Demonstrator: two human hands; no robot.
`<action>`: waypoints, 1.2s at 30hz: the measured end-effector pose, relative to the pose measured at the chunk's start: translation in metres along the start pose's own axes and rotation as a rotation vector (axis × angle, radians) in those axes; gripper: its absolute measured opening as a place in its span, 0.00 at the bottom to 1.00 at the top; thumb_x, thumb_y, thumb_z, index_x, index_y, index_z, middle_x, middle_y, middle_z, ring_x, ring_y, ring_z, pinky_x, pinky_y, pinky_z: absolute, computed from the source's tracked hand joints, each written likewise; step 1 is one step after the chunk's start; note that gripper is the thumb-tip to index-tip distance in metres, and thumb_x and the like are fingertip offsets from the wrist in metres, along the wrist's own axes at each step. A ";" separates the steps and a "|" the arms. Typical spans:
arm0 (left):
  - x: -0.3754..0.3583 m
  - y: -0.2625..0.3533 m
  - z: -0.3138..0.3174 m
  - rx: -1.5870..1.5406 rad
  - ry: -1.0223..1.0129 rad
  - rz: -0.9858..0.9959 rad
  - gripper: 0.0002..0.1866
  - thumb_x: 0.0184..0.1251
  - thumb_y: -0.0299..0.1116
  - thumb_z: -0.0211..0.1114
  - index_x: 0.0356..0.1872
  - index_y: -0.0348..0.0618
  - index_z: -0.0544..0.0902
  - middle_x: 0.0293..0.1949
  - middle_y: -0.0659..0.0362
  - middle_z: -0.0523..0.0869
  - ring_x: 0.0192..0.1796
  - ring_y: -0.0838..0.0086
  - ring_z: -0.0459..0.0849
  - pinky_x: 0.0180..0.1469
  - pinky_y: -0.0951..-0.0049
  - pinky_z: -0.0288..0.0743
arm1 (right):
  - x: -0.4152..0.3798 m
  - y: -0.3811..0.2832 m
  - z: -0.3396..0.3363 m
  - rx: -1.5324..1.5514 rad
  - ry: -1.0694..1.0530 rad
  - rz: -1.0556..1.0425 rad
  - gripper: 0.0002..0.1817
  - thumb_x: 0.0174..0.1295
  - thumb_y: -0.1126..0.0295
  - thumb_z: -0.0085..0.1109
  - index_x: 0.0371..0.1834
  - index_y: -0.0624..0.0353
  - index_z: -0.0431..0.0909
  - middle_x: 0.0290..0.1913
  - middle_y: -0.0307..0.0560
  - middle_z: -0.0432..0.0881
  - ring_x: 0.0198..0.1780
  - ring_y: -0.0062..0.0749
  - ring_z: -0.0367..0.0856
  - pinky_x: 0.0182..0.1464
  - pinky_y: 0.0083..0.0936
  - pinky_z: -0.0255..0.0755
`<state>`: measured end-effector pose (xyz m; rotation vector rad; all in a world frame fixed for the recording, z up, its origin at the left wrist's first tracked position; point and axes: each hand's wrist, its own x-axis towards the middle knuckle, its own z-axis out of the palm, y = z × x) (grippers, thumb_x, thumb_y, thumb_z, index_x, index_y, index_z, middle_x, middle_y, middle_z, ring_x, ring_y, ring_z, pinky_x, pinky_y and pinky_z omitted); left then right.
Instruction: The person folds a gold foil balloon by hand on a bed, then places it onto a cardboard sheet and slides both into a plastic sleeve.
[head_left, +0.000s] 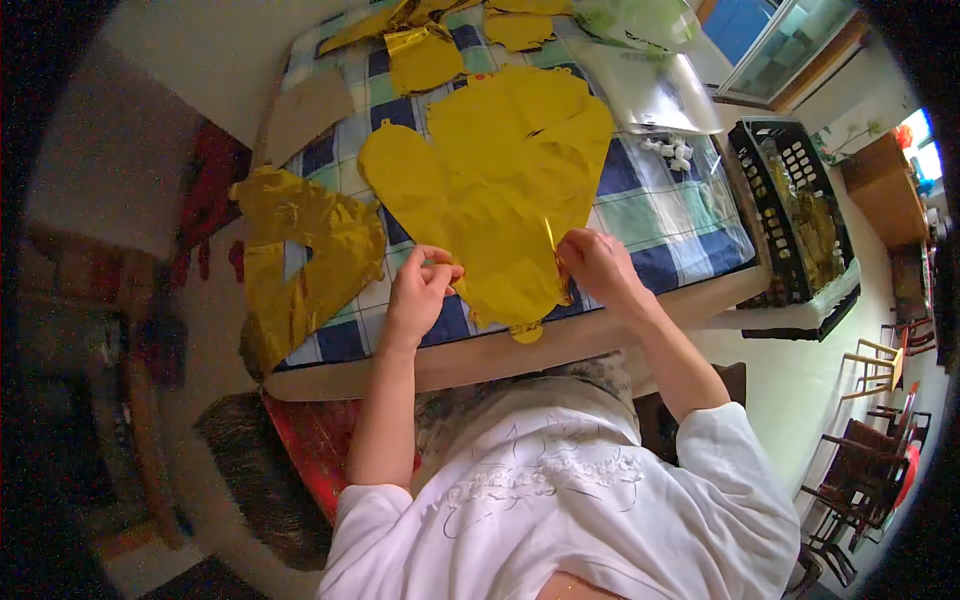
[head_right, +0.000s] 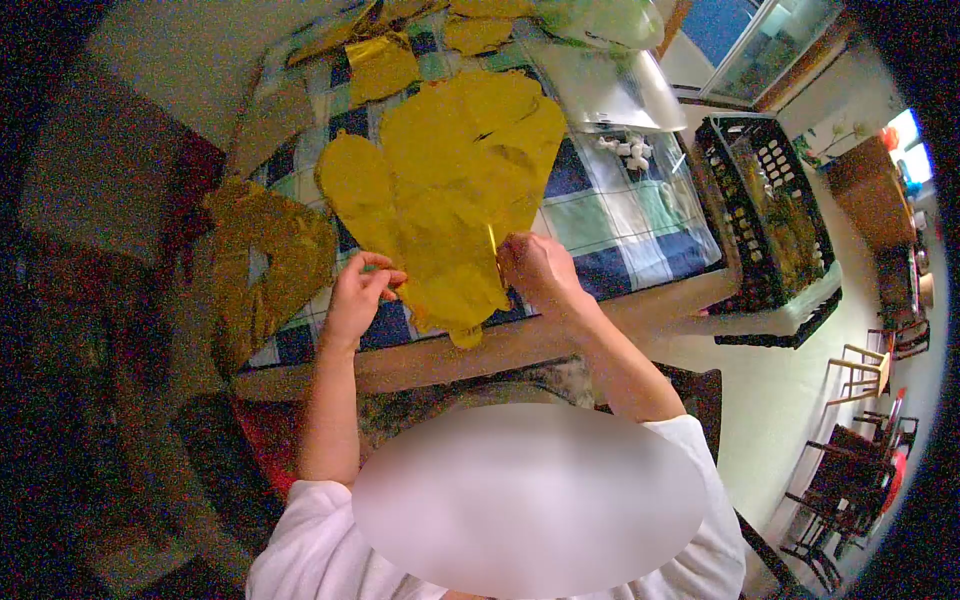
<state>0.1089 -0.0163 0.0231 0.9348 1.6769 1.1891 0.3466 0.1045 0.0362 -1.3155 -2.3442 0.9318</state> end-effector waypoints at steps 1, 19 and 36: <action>0.000 0.000 0.000 0.003 0.000 0.001 0.06 0.67 0.25 0.56 0.43 0.38 0.73 0.37 0.50 0.86 0.38 0.74 0.85 0.36 0.78 0.77 | 0.000 -0.001 -0.001 0.002 -0.017 0.001 0.12 0.60 0.62 0.52 0.28 0.59 0.78 0.33 0.56 0.81 0.39 0.55 0.79 0.40 0.42 0.72; -0.007 0.015 0.011 0.515 0.224 0.203 0.09 0.65 0.29 0.58 0.44 0.40 0.76 0.40 0.52 0.85 0.45 0.65 0.83 0.43 0.69 0.76 | 0.003 0.010 -0.015 0.045 -0.062 -0.053 0.10 0.60 0.63 0.53 0.29 0.58 0.79 0.29 0.54 0.82 0.35 0.53 0.81 0.36 0.42 0.73; 0.104 0.000 0.019 0.753 0.428 0.489 0.21 0.64 0.36 0.61 0.56 0.38 0.74 0.57 0.45 0.74 0.61 0.51 0.68 0.62 0.52 0.62 | 0.098 0.026 0.008 -0.239 0.579 -0.415 0.13 0.54 0.71 0.59 0.44 0.55 0.78 0.46 0.48 0.78 0.50 0.47 0.74 0.52 0.39 0.69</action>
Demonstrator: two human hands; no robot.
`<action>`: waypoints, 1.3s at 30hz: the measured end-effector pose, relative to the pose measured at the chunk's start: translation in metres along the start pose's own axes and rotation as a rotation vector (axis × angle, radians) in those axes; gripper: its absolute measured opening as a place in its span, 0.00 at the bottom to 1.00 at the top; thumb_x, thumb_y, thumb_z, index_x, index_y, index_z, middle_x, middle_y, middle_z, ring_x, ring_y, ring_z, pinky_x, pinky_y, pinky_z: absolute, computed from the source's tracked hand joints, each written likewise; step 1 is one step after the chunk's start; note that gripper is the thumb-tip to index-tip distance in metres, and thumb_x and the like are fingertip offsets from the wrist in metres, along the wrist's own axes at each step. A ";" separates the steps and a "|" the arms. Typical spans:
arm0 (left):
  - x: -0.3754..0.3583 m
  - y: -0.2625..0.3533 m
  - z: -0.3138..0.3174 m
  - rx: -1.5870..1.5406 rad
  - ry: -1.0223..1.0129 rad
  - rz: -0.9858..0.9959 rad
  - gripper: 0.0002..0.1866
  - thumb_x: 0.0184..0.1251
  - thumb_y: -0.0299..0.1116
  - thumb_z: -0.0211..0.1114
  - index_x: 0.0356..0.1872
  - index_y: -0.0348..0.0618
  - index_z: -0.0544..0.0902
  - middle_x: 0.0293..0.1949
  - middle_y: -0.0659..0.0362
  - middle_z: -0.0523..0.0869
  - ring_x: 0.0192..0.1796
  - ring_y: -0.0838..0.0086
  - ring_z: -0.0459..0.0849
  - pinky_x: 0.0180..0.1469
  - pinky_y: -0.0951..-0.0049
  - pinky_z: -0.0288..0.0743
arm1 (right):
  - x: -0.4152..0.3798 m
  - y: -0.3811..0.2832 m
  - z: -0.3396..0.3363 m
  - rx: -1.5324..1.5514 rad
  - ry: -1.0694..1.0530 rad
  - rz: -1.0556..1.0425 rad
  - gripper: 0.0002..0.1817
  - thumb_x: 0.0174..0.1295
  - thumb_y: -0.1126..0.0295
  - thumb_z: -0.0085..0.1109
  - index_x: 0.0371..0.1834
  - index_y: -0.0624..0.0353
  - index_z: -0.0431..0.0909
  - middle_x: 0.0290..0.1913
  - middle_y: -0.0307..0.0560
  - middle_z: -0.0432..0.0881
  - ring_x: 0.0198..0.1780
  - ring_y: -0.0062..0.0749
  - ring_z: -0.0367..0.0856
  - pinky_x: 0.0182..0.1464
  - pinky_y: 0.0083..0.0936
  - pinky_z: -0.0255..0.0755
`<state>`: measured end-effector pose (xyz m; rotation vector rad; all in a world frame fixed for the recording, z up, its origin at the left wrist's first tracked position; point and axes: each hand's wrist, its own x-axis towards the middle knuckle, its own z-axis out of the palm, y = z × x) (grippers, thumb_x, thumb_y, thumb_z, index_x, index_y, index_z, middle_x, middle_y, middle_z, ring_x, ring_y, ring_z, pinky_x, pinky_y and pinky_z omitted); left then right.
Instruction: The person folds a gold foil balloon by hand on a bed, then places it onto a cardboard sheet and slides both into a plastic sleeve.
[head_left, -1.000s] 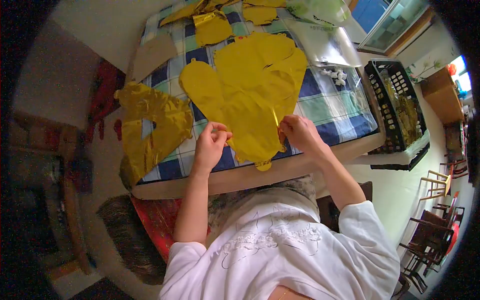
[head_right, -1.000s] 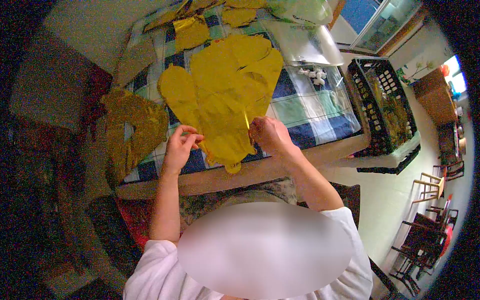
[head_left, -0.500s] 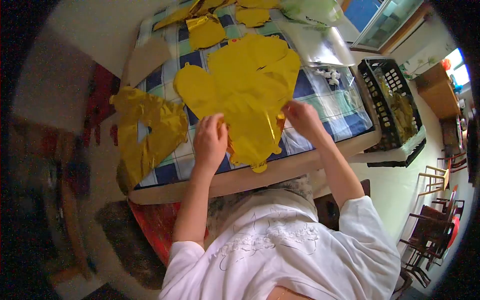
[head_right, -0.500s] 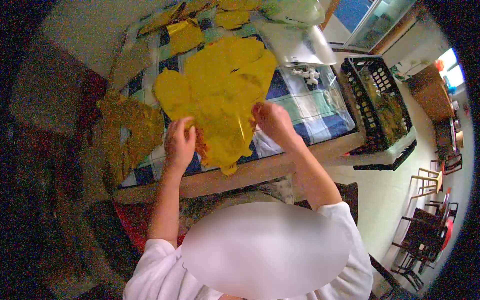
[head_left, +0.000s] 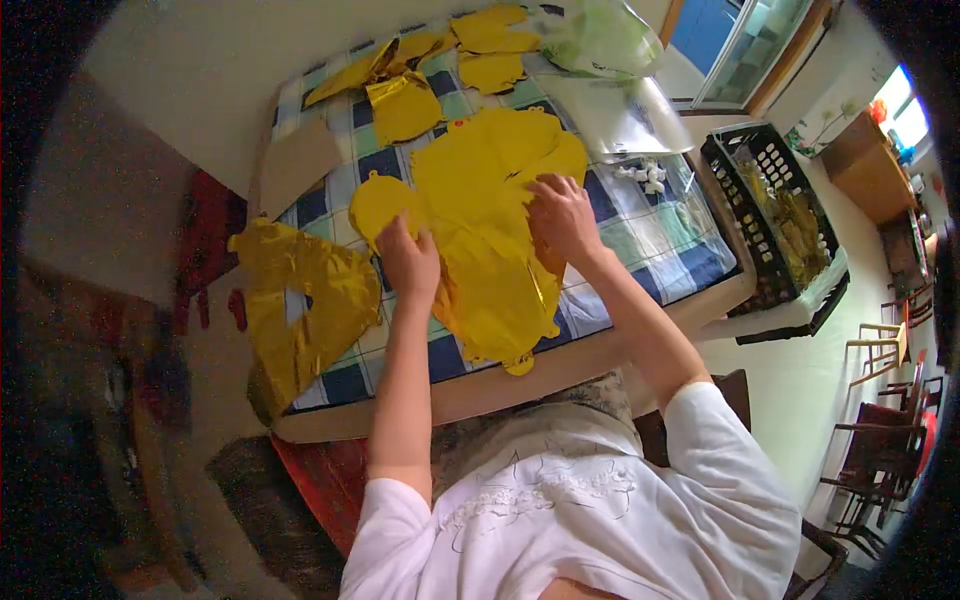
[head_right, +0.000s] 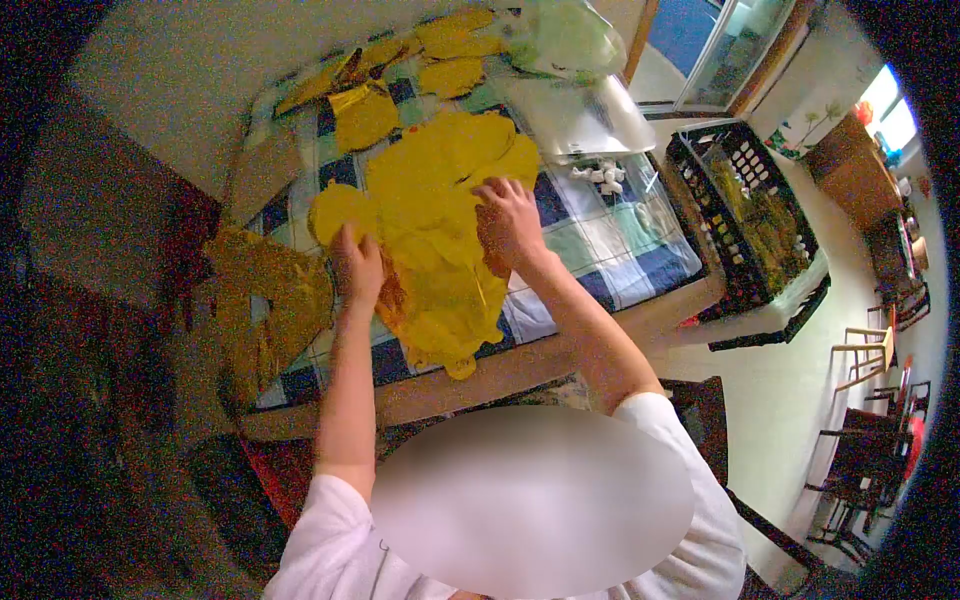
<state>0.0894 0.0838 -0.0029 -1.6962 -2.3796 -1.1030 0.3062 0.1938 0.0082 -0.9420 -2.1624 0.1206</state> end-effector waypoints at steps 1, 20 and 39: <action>0.017 -0.001 -0.005 0.055 -0.012 0.048 0.22 0.64 0.37 0.60 0.57 0.38 0.74 0.58 0.45 0.74 0.62 0.51 0.68 0.63 0.51 0.61 | 0.003 0.002 0.010 -0.036 0.015 -0.070 0.14 0.55 0.72 0.59 0.45 0.54 0.79 0.48 0.48 0.78 0.51 0.45 0.75 0.54 0.38 0.68; -0.004 0.019 0.015 0.278 -0.259 0.213 0.24 0.70 0.50 0.52 0.65 0.57 0.71 0.69 0.54 0.64 0.73 0.58 0.56 0.70 0.39 0.40 | -0.007 0.002 0.011 -0.005 -0.075 -0.082 0.16 0.58 0.74 0.50 0.50 0.52 0.77 0.49 0.47 0.77 0.53 0.47 0.72 0.57 0.41 0.63; -0.033 0.037 0.009 0.205 -0.231 0.382 0.22 0.67 0.44 0.56 0.61 0.56 0.74 0.67 0.54 0.67 0.70 0.56 0.60 0.69 0.44 0.50 | 0.006 0.031 0.000 -0.116 -0.199 0.413 0.18 0.56 0.54 0.59 0.40 0.57 0.76 0.41 0.53 0.79 0.47 0.50 0.78 0.47 0.44 0.69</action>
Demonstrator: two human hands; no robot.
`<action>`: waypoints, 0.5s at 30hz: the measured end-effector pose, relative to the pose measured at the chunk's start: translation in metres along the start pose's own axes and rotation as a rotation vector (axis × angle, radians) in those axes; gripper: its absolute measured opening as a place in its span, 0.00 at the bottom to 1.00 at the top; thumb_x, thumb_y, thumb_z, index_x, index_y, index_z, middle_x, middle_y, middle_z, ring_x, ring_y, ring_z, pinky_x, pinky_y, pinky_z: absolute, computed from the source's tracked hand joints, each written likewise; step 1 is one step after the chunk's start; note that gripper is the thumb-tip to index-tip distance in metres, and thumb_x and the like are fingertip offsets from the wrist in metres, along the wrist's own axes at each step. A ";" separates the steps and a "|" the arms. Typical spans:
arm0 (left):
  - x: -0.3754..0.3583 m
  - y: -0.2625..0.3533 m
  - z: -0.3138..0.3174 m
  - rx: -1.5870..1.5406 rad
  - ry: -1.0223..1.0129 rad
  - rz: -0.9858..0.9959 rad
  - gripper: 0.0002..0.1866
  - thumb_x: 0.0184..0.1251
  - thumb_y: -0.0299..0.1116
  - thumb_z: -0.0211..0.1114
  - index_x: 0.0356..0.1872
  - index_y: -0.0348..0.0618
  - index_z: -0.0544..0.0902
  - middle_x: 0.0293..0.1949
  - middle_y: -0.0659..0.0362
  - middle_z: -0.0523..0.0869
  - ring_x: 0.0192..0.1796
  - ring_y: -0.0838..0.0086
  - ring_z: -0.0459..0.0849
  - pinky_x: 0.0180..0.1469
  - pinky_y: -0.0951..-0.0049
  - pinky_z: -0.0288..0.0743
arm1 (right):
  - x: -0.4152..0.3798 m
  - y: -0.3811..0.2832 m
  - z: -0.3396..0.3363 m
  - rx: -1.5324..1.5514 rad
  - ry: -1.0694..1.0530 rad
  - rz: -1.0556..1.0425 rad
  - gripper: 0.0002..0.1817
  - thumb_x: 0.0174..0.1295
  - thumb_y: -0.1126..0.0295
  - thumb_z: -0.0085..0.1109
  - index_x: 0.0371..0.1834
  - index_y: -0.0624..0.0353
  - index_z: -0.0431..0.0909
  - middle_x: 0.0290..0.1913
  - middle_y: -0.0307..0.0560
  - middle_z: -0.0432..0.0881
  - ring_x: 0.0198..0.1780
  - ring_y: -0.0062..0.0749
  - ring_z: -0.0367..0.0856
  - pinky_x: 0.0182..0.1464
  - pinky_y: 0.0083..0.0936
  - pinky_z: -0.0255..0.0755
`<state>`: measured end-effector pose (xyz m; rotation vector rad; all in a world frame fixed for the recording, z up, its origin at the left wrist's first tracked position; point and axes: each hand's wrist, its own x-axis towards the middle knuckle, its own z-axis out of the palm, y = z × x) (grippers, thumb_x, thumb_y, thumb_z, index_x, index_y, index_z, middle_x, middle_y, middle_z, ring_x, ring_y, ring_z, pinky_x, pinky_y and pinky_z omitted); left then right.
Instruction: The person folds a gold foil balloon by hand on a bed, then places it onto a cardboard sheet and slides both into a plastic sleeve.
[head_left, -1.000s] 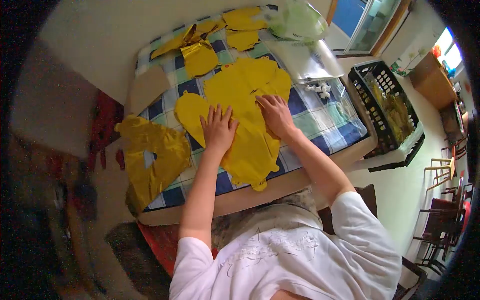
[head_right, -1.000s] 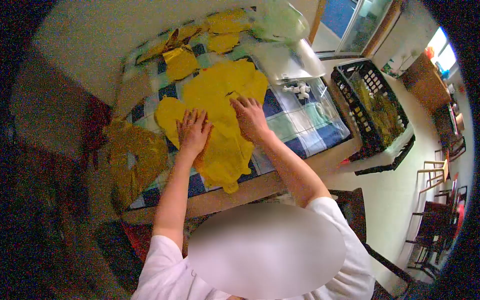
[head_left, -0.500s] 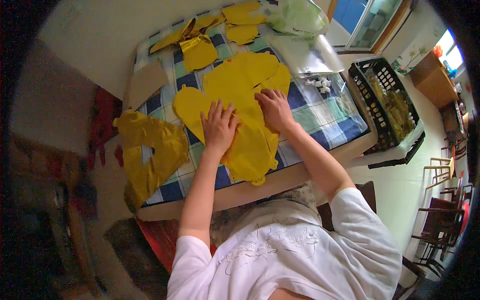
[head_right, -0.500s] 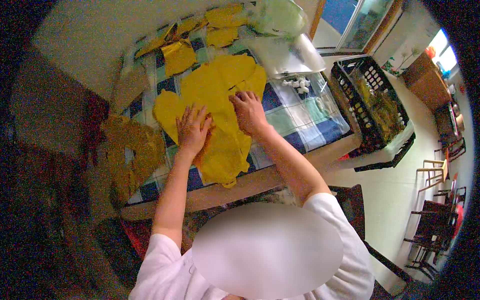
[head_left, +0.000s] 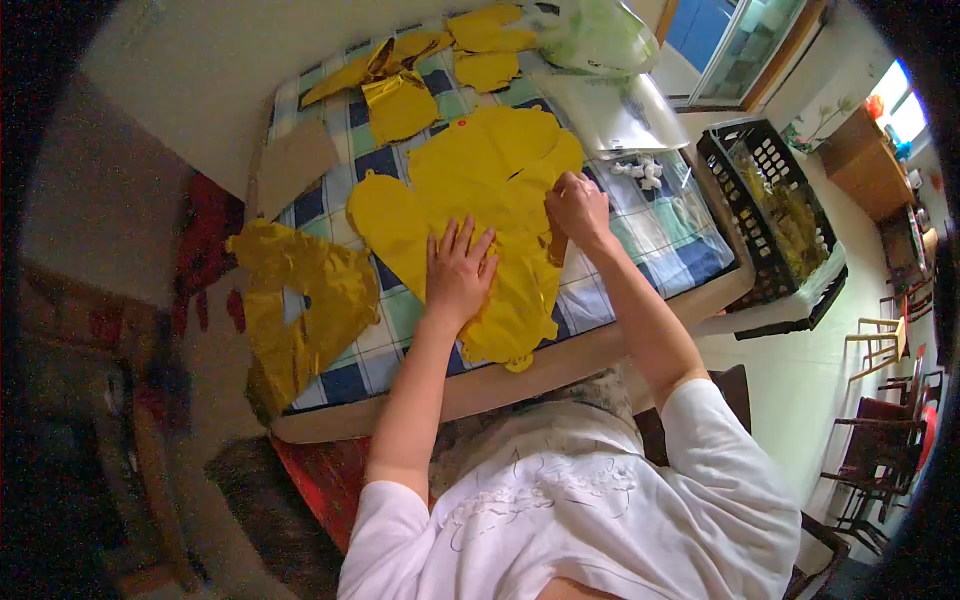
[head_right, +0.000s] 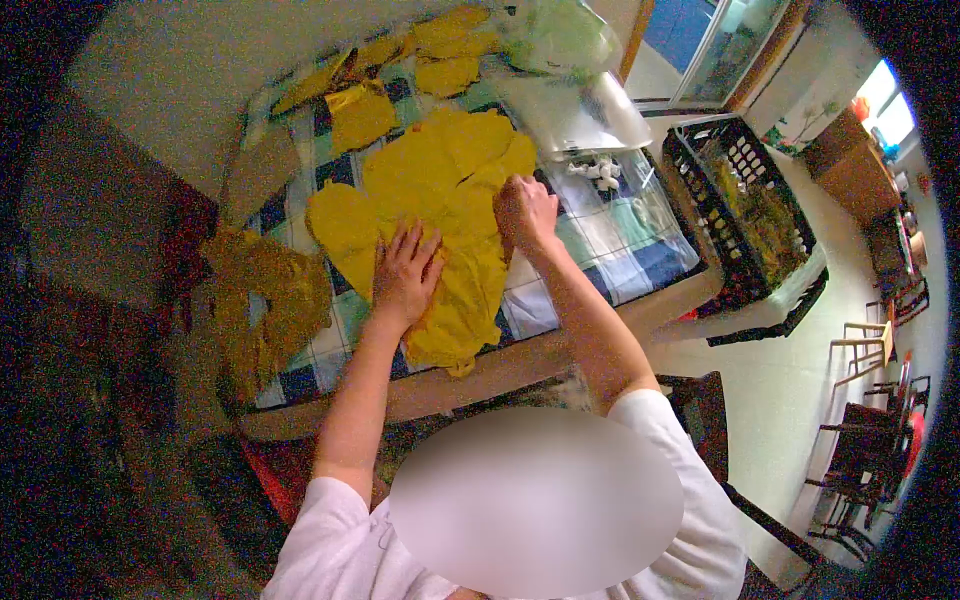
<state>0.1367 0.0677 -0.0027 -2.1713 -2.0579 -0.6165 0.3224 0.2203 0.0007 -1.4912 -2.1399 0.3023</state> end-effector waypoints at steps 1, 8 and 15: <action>0.000 -0.001 0.001 -0.009 0.000 -0.001 0.22 0.67 0.44 0.56 0.61 0.56 0.74 0.67 0.54 0.67 0.70 0.56 0.60 0.69 0.44 0.50 | 0.002 -0.003 -0.003 0.040 0.032 -0.003 0.18 0.55 0.54 0.58 0.40 0.58 0.76 0.41 0.54 0.80 0.46 0.50 0.78 0.47 0.45 0.70; -0.002 0.000 0.000 -0.023 -0.015 -0.027 0.22 0.67 0.45 0.54 0.61 0.55 0.74 0.67 0.54 0.66 0.71 0.56 0.60 0.69 0.45 0.49 | 0.010 -0.011 -0.010 -0.060 -0.131 0.080 0.18 0.51 0.57 0.63 0.38 0.59 0.76 0.44 0.56 0.80 0.48 0.51 0.78 0.44 0.45 0.71; -0.003 0.000 0.001 -0.041 -0.012 -0.033 0.21 0.68 0.46 0.53 0.60 0.54 0.75 0.67 0.53 0.66 0.71 0.57 0.59 0.70 0.45 0.48 | 0.014 0.011 0.014 0.847 -0.202 0.095 0.14 0.50 0.73 0.60 0.43 0.57 0.79 0.44 0.53 0.80 0.47 0.52 0.76 0.48 0.39 0.71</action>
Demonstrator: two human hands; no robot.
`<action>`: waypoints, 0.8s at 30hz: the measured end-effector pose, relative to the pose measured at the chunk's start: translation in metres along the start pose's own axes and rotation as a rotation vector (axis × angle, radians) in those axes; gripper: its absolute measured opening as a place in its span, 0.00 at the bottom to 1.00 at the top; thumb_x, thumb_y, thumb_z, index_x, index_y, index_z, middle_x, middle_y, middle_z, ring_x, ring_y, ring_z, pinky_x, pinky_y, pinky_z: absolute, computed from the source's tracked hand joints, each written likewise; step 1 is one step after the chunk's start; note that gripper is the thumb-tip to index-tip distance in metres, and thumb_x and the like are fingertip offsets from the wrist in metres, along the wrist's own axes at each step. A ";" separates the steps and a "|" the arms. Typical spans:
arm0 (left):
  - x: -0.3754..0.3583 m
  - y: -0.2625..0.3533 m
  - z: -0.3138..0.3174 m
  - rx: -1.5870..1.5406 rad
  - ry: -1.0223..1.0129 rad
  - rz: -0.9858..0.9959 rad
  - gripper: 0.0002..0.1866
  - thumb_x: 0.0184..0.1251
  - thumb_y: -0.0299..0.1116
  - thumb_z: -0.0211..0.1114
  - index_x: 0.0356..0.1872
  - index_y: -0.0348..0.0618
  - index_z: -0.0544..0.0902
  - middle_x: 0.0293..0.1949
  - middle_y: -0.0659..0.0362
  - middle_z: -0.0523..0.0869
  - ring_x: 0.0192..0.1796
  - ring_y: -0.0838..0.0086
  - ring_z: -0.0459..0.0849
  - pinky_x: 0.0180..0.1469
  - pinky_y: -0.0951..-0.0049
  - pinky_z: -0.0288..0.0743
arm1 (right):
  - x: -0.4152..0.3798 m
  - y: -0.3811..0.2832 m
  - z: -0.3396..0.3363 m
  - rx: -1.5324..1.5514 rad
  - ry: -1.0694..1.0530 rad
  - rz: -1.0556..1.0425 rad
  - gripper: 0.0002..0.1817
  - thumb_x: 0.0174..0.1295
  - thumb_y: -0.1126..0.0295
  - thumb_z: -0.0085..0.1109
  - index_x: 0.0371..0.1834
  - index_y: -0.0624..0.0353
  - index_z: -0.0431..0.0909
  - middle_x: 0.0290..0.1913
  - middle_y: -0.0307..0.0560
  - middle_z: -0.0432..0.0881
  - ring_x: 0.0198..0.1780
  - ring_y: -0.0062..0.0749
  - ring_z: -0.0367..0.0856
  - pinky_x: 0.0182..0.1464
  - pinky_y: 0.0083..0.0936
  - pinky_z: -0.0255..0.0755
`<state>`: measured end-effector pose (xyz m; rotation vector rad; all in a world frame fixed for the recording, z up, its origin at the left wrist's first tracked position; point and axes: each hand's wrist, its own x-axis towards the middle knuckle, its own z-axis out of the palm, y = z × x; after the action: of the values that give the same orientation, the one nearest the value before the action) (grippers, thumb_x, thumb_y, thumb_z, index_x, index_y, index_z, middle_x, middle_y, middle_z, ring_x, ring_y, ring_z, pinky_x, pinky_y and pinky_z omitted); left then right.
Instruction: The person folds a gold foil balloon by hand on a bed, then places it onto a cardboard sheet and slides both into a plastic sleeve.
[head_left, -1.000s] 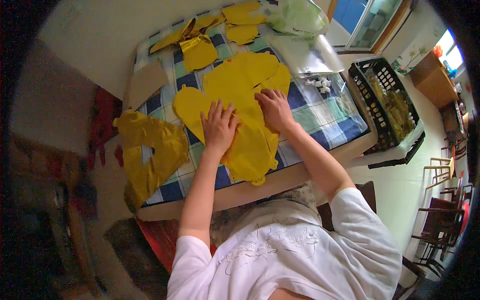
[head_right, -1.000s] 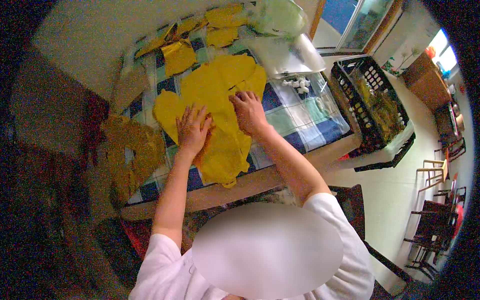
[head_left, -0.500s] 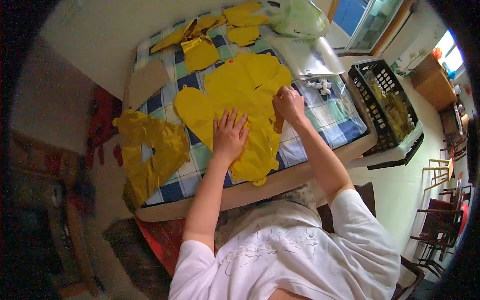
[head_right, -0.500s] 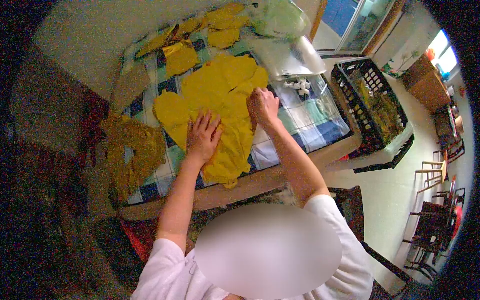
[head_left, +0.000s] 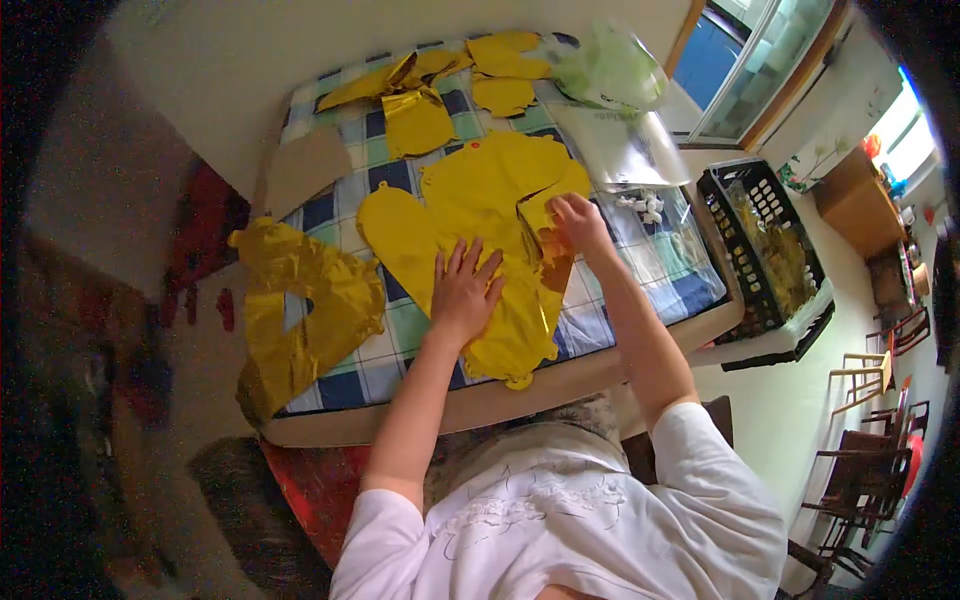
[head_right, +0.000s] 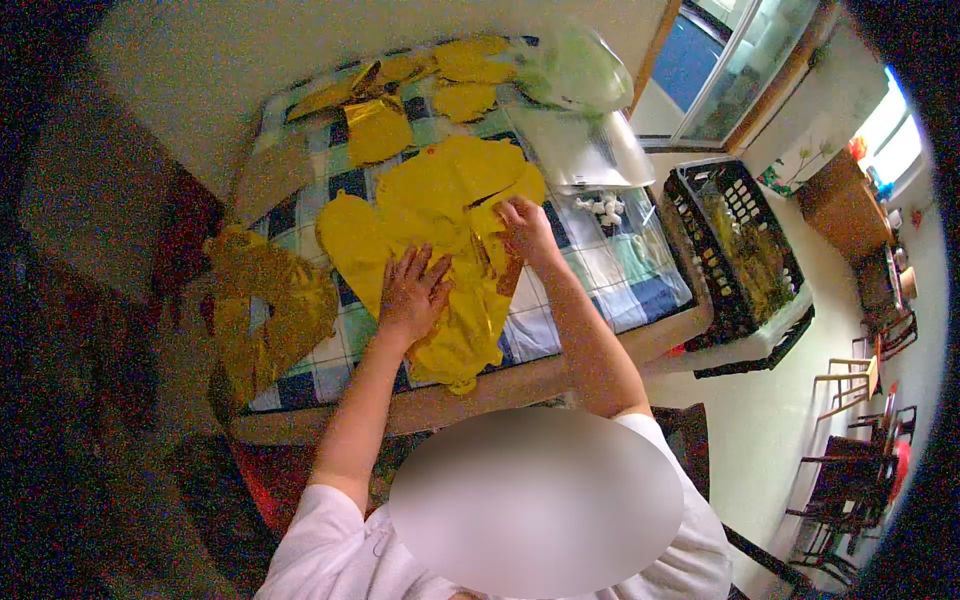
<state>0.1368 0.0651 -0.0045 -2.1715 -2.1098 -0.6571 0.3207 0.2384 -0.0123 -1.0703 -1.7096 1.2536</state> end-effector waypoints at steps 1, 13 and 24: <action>0.000 0.001 -0.001 -0.006 -0.008 -0.008 0.21 0.68 0.45 0.53 0.60 0.54 0.75 0.67 0.54 0.66 0.71 0.57 0.59 0.70 0.45 0.48 | -0.009 0.000 0.000 -0.343 0.036 -0.217 0.16 0.49 0.73 0.60 0.44 0.57 0.79 0.47 0.53 0.79 0.50 0.52 0.74 0.51 0.39 0.69; 0.001 0.002 -0.003 -0.022 0.036 -0.008 0.21 0.66 0.44 0.57 0.58 0.50 0.76 0.65 0.51 0.69 0.70 0.56 0.61 0.70 0.47 0.50 | -0.068 -0.031 0.033 -0.844 -0.280 -0.531 0.31 0.52 0.73 0.54 0.65 0.57 0.66 0.67 0.48 0.66 0.70 0.44 0.59 0.72 0.45 0.49; -0.001 0.002 -0.028 -0.105 0.193 0.044 0.24 0.63 0.41 0.60 0.59 0.47 0.73 0.66 0.54 0.68 0.70 0.58 0.61 0.70 0.43 0.46 | -0.067 -0.028 0.035 -0.853 -0.260 -0.536 0.28 0.54 0.71 0.53 0.63 0.57 0.69 0.67 0.49 0.67 0.70 0.45 0.60 0.72 0.45 0.50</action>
<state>0.1309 0.0549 0.0210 -2.1007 -1.9676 -0.9511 0.3088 0.1596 0.0003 -0.7931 -2.6111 0.3045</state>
